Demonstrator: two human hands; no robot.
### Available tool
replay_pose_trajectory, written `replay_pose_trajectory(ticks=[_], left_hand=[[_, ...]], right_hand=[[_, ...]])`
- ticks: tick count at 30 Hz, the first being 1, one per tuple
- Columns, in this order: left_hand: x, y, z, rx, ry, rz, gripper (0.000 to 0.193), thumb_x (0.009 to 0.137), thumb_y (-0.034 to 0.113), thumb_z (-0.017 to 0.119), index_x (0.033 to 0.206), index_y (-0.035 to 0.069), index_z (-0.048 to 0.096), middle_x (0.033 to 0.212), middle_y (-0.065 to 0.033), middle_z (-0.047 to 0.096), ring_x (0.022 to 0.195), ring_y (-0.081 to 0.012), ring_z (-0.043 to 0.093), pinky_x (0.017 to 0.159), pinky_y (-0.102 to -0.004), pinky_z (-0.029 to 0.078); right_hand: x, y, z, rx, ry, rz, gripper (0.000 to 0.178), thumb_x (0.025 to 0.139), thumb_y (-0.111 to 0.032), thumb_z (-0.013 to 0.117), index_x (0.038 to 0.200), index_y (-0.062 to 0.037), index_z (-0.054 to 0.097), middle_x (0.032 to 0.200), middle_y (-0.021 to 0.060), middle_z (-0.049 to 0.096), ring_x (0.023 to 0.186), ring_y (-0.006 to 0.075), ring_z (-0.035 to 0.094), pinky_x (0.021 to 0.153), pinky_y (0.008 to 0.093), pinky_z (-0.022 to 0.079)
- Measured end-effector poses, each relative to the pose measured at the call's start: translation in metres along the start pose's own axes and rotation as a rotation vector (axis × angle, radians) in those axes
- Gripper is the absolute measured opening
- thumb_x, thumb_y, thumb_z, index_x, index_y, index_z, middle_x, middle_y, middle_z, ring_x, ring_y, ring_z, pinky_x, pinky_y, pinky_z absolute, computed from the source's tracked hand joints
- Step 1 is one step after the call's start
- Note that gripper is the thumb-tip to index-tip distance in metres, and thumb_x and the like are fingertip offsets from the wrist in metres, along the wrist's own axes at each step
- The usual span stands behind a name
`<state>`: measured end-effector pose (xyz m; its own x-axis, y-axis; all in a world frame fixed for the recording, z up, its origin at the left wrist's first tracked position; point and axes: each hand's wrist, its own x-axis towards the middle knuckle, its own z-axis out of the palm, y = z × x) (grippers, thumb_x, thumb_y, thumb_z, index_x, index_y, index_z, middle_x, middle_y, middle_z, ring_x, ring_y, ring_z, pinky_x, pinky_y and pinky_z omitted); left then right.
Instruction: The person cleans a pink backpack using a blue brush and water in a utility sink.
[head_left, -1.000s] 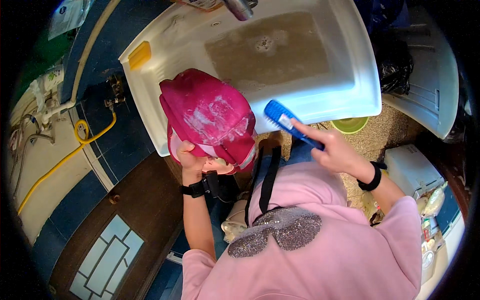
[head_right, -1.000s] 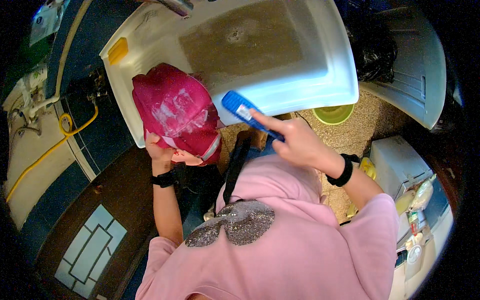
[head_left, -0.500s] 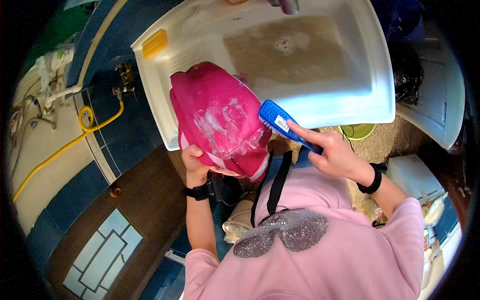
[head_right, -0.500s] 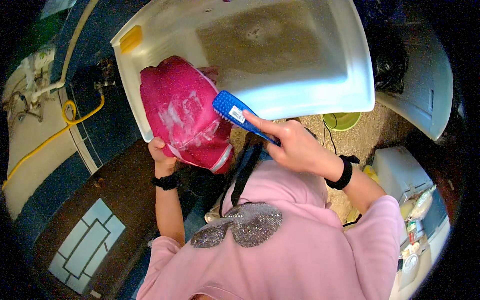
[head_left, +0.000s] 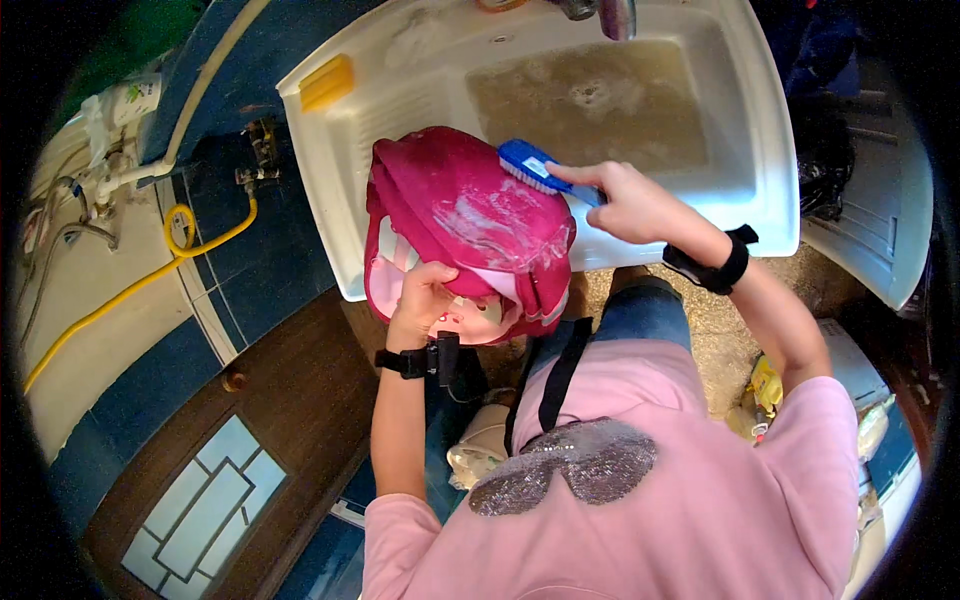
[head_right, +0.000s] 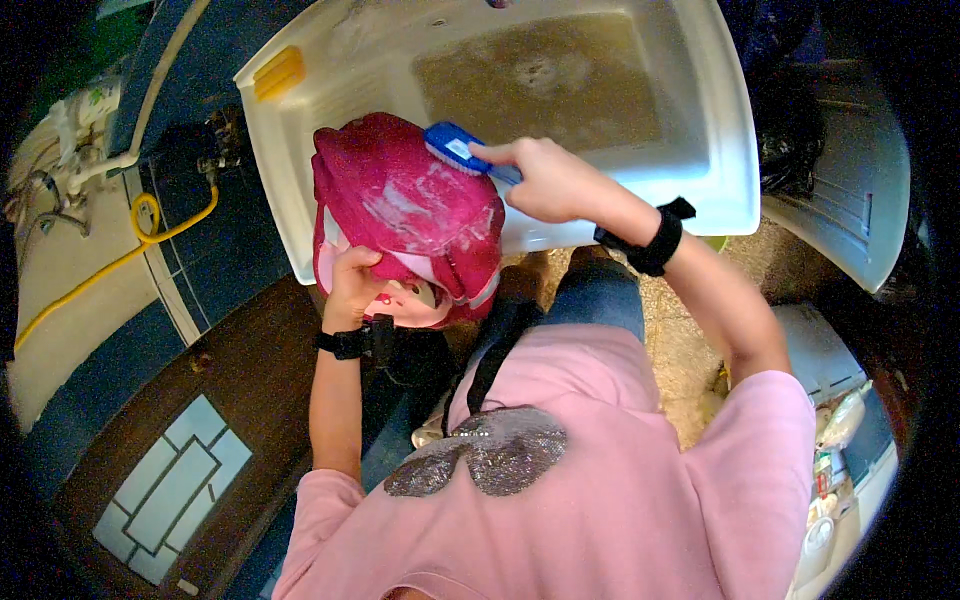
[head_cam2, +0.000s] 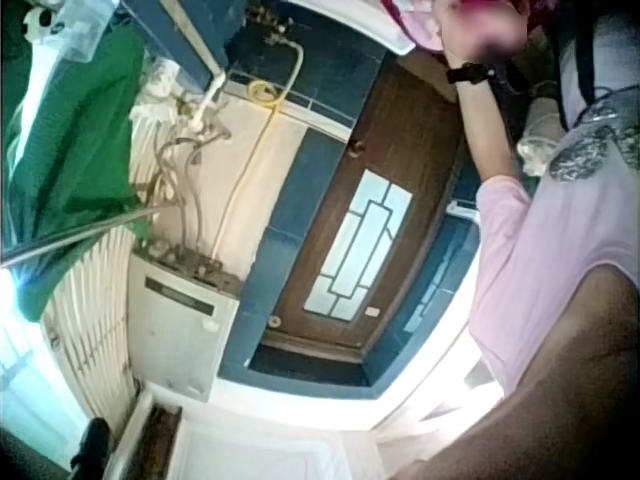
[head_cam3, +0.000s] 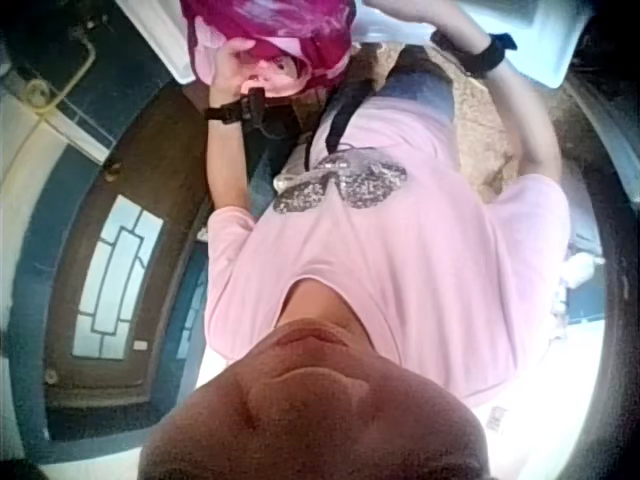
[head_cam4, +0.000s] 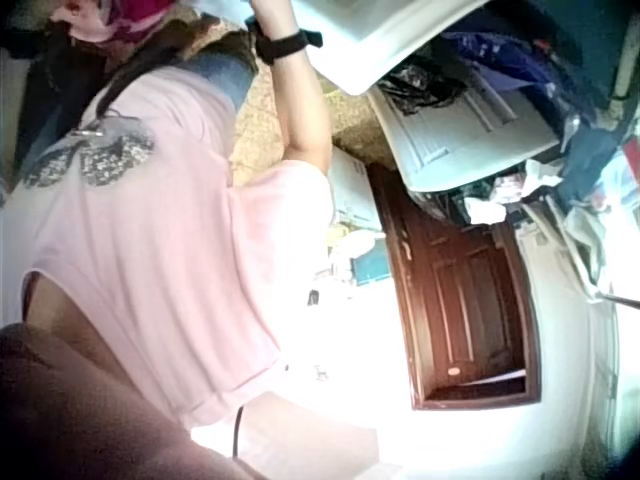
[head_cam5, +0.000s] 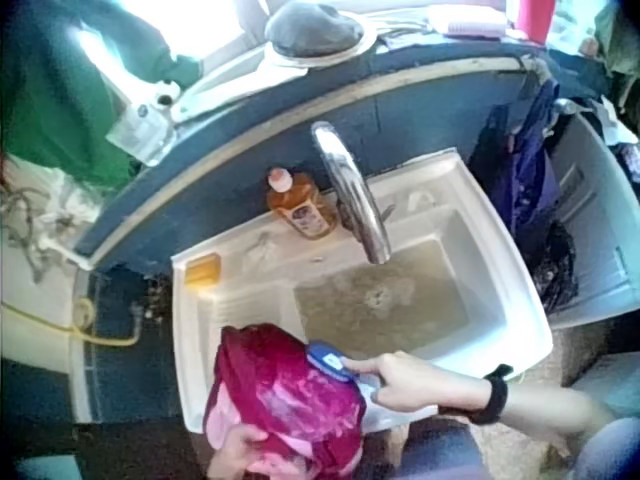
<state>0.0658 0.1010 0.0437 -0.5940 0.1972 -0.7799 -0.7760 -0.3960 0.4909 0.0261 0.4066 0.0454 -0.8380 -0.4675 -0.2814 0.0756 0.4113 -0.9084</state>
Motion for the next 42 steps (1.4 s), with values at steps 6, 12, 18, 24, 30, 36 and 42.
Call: replay_pose_trajectory(ticks=[6, 12, 18, 24, 30, 36, 42], left_hand=[[0.014, 0.006, 0.014, 0.203, -0.094, -0.176, 0.047, 0.073, 0.006, 0.05, 0.119, 0.001, 0.039, 0.098, -0.0137, 0.059, 0.084, -0.0311, 0.06, 0.067, -0.042, 0.053], [0.019, 0.032, 0.06, 0.582, 0.119, -0.239, 0.051, 0.079, 0.031, 0.058, 0.114, -0.002, 0.042, 0.096, -0.0188, 0.059, 0.07, -0.0305, 0.062, 0.056, -0.037, 0.055], [0.065, 0.073, 0.063, 1.168, 0.376, 0.183, 0.044, 0.076, 0.037, 0.062, 0.099, 0.0, 0.054, 0.085, -0.0125, 0.061, 0.063, -0.021, 0.061, 0.051, -0.0311, 0.052], [0.101, 0.081, 0.027, 1.126, 0.382, -0.026, 0.029, 0.073, 0.018, 0.061, 0.093, -0.003, 0.055, 0.082, -0.0114, 0.06, 0.065, -0.0189, 0.06, 0.052, -0.031, 0.05], [0.07, 0.068, 0.025, 0.626, 0.326, 0.123, 0.021, 0.068, 0.002, 0.053, 0.089, -0.001, 0.055, 0.077, -0.0057, 0.058, 0.068, -0.0163, 0.056, 0.064, -0.0274, 0.047], [0.005, 0.054, 0.035, 0.343, 0.348, 0.269, 0.053, 0.057, -0.007, 0.048, 0.109, 0.0, 0.048, 0.095, -0.0068, 0.057, 0.082, -0.0206, 0.055, 0.072, -0.0297, 0.046], [-0.023, 0.027, 0.012, 0.395, 0.388, 0.513, 0.054, 0.056, -0.007, 0.052, 0.109, -0.001, 0.047, 0.097, -0.0063, 0.055, 0.081, -0.0177, 0.054, 0.072, -0.0284, 0.044]], right_hand=[[-0.036, -0.003, -0.001, 0.001, -0.037, 0.165, 0.062, 0.06, 0.0, 0.045, 0.122, -0.0061, 0.047, 0.084, 0.0314, 0.055, 0.075, 0.0413, 0.057, 0.071, 0.0431, 0.045], [-0.057, -0.002, 0.008, -0.118, -0.086, 0.17, 0.063, 0.061, -0.001, 0.048, 0.123, -0.0016, 0.044, 0.07, 0.0295, 0.055, 0.063, 0.0434, 0.055, 0.066, 0.0488, 0.044], [-0.063, 0.004, 0.015, -0.099, -0.085, 0.1, 0.063, 0.062, 0.0, 0.048, 0.124, -0.0001, 0.041, 0.063, 0.0278, 0.055, 0.06, 0.0425, 0.056, 0.063, 0.0493, 0.045], [-0.063, 0.008, 0.01, -0.12, -0.138, 0.084, 0.065, 0.062, 0.0, 0.048, 0.126, -0.0025, 0.04, 0.063, 0.0275, 0.055, 0.06, 0.0414, 0.056, 0.063, 0.0484, 0.046], [-0.069, 0.017, -0.003, -0.076, -0.134, 0.034, 0.068, 0.063, 0.0, 0.048, 0.13, -0.008, 0.037, 0.059, 0.0241, 0.053, 0.053, 0.0388, 0.053, 0.058, 0.0458, 0.043], [-0.079, 0.005, -0.011, -0.051, -0.156, -0.069, 0.071, 0.064, -0.001, 0.048, 0.132, -0.0135, 0.034, 0.059, 0.0211, 0.054, 0.054, 0.0381, 0.053, 0.057, 0.0461, 0.044], [-0.056, -0.018, -0.001, -0.19, -0.157, -0.163, 0.069, 0.064, -0.001, 0.048, 0.131, -0.0123, 0.035, 0.059, 0.0195, 0.055, 0.053, 0.0366, 0.054, 0.056, 0.047, 0.045]])
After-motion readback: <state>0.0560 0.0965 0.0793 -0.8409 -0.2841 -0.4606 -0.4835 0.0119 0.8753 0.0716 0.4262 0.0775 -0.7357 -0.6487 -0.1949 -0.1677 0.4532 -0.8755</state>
